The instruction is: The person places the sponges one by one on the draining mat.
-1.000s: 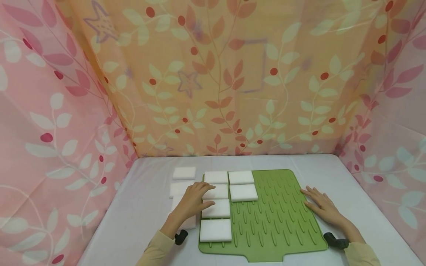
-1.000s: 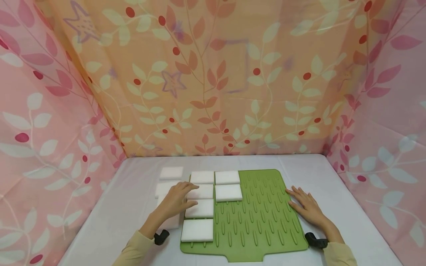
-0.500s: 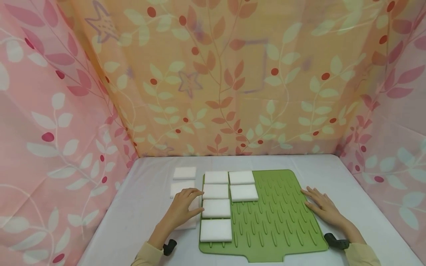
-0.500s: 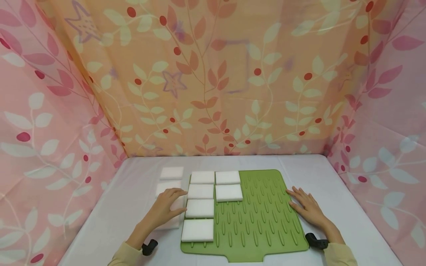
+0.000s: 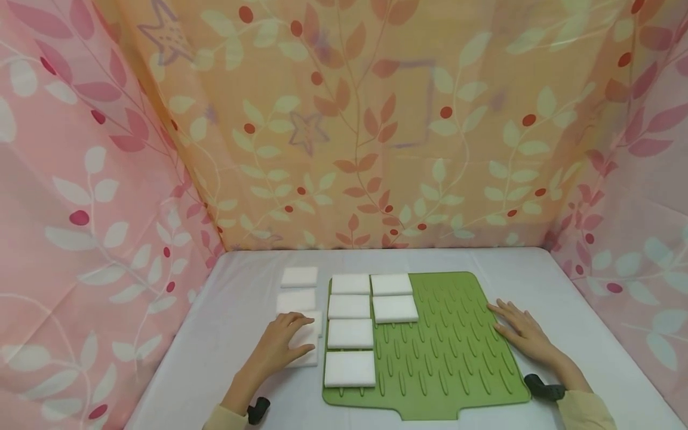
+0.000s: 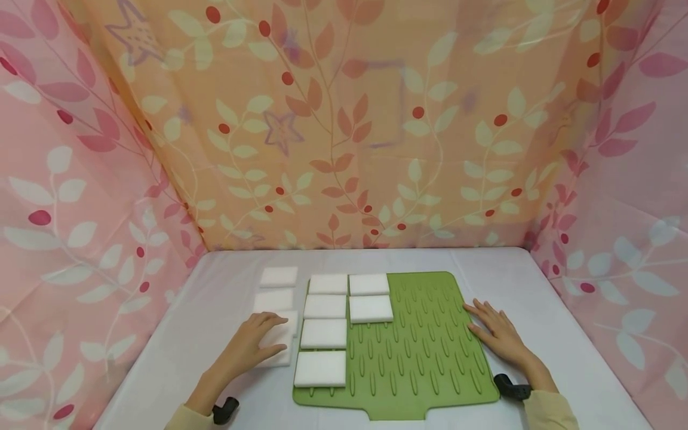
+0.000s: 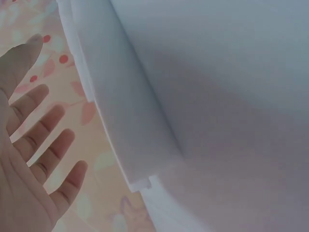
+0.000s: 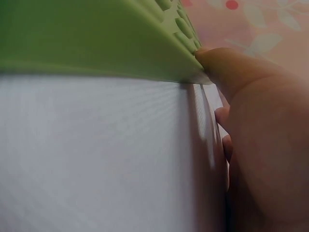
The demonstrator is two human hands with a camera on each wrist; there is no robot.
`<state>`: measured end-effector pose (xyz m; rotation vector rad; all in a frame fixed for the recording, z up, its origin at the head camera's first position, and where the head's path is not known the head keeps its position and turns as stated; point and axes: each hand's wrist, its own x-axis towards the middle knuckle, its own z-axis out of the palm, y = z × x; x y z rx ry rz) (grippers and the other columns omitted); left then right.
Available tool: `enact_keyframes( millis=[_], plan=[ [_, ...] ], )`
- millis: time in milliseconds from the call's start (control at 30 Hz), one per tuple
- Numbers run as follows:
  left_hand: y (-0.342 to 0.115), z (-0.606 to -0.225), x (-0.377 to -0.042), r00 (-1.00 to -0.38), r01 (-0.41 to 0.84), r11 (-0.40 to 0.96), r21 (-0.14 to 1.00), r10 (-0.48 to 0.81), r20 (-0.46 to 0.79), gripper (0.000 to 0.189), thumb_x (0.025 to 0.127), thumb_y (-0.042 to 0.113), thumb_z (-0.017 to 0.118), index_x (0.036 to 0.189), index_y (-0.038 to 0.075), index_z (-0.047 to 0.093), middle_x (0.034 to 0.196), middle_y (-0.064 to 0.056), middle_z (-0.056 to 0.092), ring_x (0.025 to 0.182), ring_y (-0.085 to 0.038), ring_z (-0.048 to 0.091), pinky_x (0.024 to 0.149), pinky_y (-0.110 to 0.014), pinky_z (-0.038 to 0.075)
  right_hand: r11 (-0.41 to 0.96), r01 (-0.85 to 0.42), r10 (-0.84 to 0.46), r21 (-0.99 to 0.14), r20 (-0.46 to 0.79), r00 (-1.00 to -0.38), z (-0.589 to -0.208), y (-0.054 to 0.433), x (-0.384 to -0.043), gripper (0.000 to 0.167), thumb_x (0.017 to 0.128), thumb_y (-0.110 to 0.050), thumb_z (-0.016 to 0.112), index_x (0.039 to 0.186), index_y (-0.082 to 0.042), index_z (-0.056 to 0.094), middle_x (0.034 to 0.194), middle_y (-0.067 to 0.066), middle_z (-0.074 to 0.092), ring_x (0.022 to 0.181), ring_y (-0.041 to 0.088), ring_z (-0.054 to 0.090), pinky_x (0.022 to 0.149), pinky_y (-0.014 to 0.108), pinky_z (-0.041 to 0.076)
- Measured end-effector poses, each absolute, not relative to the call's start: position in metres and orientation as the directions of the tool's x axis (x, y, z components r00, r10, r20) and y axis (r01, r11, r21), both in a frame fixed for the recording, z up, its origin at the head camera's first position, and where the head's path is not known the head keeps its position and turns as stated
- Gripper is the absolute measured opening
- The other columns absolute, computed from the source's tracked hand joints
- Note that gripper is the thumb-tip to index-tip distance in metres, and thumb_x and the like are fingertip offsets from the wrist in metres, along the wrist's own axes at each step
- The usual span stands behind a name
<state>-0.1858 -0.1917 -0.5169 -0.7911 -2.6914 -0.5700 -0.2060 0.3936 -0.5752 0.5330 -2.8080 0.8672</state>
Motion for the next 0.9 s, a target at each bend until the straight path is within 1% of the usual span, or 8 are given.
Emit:
enact_keyframes(
  millis=[133,233,333,467,600,767,900],
  plan=[
    [-0.196,-0.518,-0.181,-0.824,0.550,0.784,0.286,0.455,0.338,0.048,0.075,0.043,0.074,0.115,0.021,0.061,0.110,0.004,0.056,0.101,-0.018,0.050,0.075,-0.038,0.043,0.772,-0.383,-0.290,-0.508,0.254,-0.922,-0.573,0.393,-0.207,0.050,0.095,-0.024,0.051,0.141,-0.011,0.038,0.145,0.028,0.028,0.136,0.048,0.013,0.110,0.053,-0.010],
    [-0.199,-0.519,-0.177,-0.848,0.520,0.802,0.295,0.443,0.292,0.045,0.075,0.044,0.073,0.112,0.022,0.062,0.108,0.006,0.056,0.101,-0.017,0.050,0.076,-0.038,0.043,0.772,-0.388,-0.294,-0.504,0.258,-0.920,-0.571,0.393,-0.208,0.050,0.095,-0.024,0.051,0.141,-0.011,0.038,0.145,0.028,0.027,0.136,0.048,0.013,0.110,0.052,-0.010],
    [-0.202,-0.521,-0.175,-0.865,0.495,0.817,0.296,0.432,0.254,0.046,0.075,0.046,0.072,0.112,0.022,0.061,0.107,0.008,0.056,0.101,-0.016,0.050,0.078,-0.038,0.043,0.769,-0.396,-0.298,-0.502,0.266,-0.917,-0.571,0.393,-0.208,0.050,0.095,-0.023,0.052,0.141,-0.011,0.038,0.145,0.029,0.028,0.136,0.048,0.013,0.110,0.052,-0.010],
    [-0.207,-0.526,-0.174,-0.859,0.505,0.820,0.271,0.445,0.253,0.049,0.073,0.048,0.073,0.114,0.022,0.061,0.106,0.009,0.055,0.100,-0.016,0.049,0.077,-0.038,0.042,0.770,-0.404,-0.301,-0.494,0.276,-0.913,-0.570,0.394,-0.209,0.050,0.095,-0.022,0.052,0.141,-0.010,0.039,0.144,0.029,0.028,0.136,0.048,0.014,0.110,0.052,-0.010],
    [-0.211,-0.527,-0.172,-0.851,0.518,0.819,0.247,0.462,0.250,0.053,0.071,0.047,0.075,0.115,0.021,0.061,0.108,0.006,0.055,0.100,-0.018,0.049,0.077,-0.041,0.042,0.766,-0.409,-0.304,-0.497,0.281,-0.910,-0.571,0.394,-0.209,0.050,0.094,-0.022,0.052,0.141,-0.010,0.039,0.144,0.029,0.028,0.135,0.048,0.014,0.110,0.052,-0.010],
    [-0.215,-0.525,-0.170,-0.861,0.508,0.817,0.273,0.469,0.197,0.059,0.068,0.045,0.078,0.117,0.020,0.060,0.110,0.005,0.052,0.103,-0.019,0.047,0.079,-0.045,0.042,0.761,-0.405,-0.305,-0.507,0.271,-0.913,-0.572,0.393,-0.208,0.049,0.095,-0.022,0.052,0.140,-0.009,0.039,0.144,0.030,0.028,0.135,0.049,0.014,0.109,0.054,-0.010],
    [-0.216,-0.523,-0.172,-0.861,0.508,0.811,0.290,0.484,0.155,0.061,0.067,0.044,0.079,0.119,0.020,0.057,0.111,0.006,0.051,0.104,-0.018,0.046,0.080,-0.044,0.040,0.761,-0.402,-0.301,-0.509,0.273,-0.914,-0.574,0.393,-0.206,0.048,0.095,-0.021,0.052,0.140,-0.009,0.040,0.144,0.029,0.028,0.135,0.050,0.014,0.109,0.055,-0.009]
  ],
)
